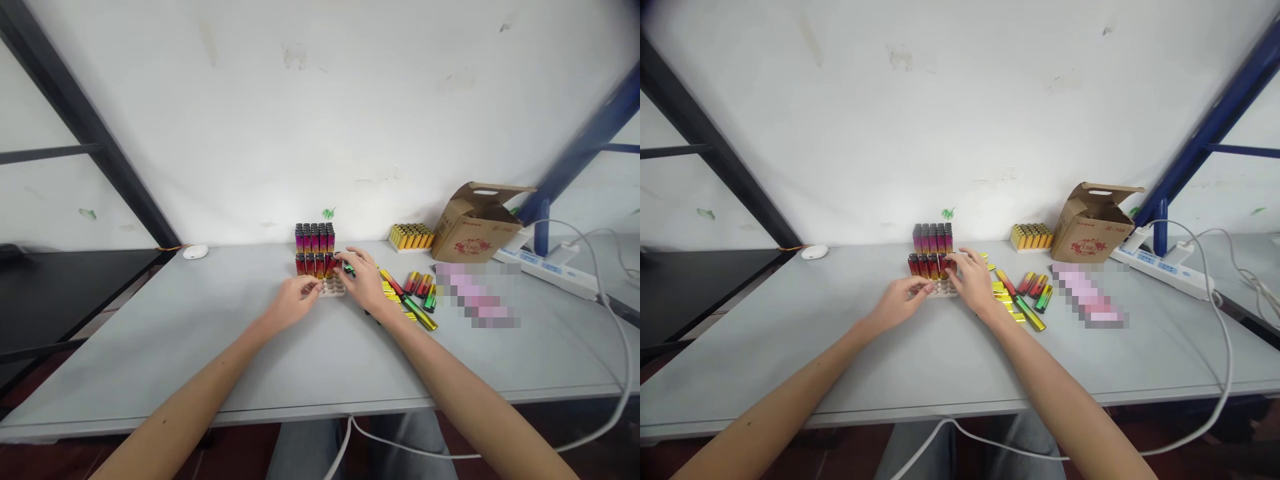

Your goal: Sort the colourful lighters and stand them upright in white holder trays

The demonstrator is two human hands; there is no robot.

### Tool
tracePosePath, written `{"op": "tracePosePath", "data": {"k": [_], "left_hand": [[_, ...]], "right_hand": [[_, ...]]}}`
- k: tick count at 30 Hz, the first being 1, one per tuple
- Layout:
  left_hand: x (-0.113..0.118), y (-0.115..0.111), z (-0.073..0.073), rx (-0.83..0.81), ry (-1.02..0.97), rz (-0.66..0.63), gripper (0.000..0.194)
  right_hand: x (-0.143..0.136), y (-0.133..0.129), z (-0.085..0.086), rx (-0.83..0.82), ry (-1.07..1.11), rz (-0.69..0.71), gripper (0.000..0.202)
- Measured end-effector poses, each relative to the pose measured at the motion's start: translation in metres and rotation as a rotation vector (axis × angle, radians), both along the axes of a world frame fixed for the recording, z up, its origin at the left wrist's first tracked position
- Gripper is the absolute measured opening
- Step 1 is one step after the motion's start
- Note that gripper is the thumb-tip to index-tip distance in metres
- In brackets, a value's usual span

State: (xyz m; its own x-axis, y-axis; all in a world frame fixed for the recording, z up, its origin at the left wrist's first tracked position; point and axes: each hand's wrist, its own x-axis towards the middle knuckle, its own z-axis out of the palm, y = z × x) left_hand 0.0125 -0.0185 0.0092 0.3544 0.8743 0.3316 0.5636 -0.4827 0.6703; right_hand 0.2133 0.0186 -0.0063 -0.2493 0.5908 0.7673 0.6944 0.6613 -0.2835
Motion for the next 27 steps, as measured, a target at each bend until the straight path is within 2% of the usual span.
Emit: {"op": "tracePosePath", "data": {"k": [5, 19, 24, 27], "left_hand": [[0.001, -0.001, -0.002, -0.023, -0.035, 0.016, 0.022], [0.001, -0.001, -0.004, 0.011, -0.005, -0.019, 0.021], [0.001, -0.002, -0.004, 0.026, 0.005, -0.018, 0.022], [0.001, -0.001, -0.005, 0.037, 0.013, -0.021, 0.021]], "right_hand": [[-0.005, 0.001, -0.004, -0.023, 0.032, -0.04, 0.024], [-0.004, 0.003, 0.0, -0.081, 0.052, 0.01, 0.023], [-0.002, 0.003, 0.002, -0.029, -0.03, -0.005, 0.026], [0.003, 0.002, 0.008, 0.005, -0.054, -0.028, 0.03]]}}
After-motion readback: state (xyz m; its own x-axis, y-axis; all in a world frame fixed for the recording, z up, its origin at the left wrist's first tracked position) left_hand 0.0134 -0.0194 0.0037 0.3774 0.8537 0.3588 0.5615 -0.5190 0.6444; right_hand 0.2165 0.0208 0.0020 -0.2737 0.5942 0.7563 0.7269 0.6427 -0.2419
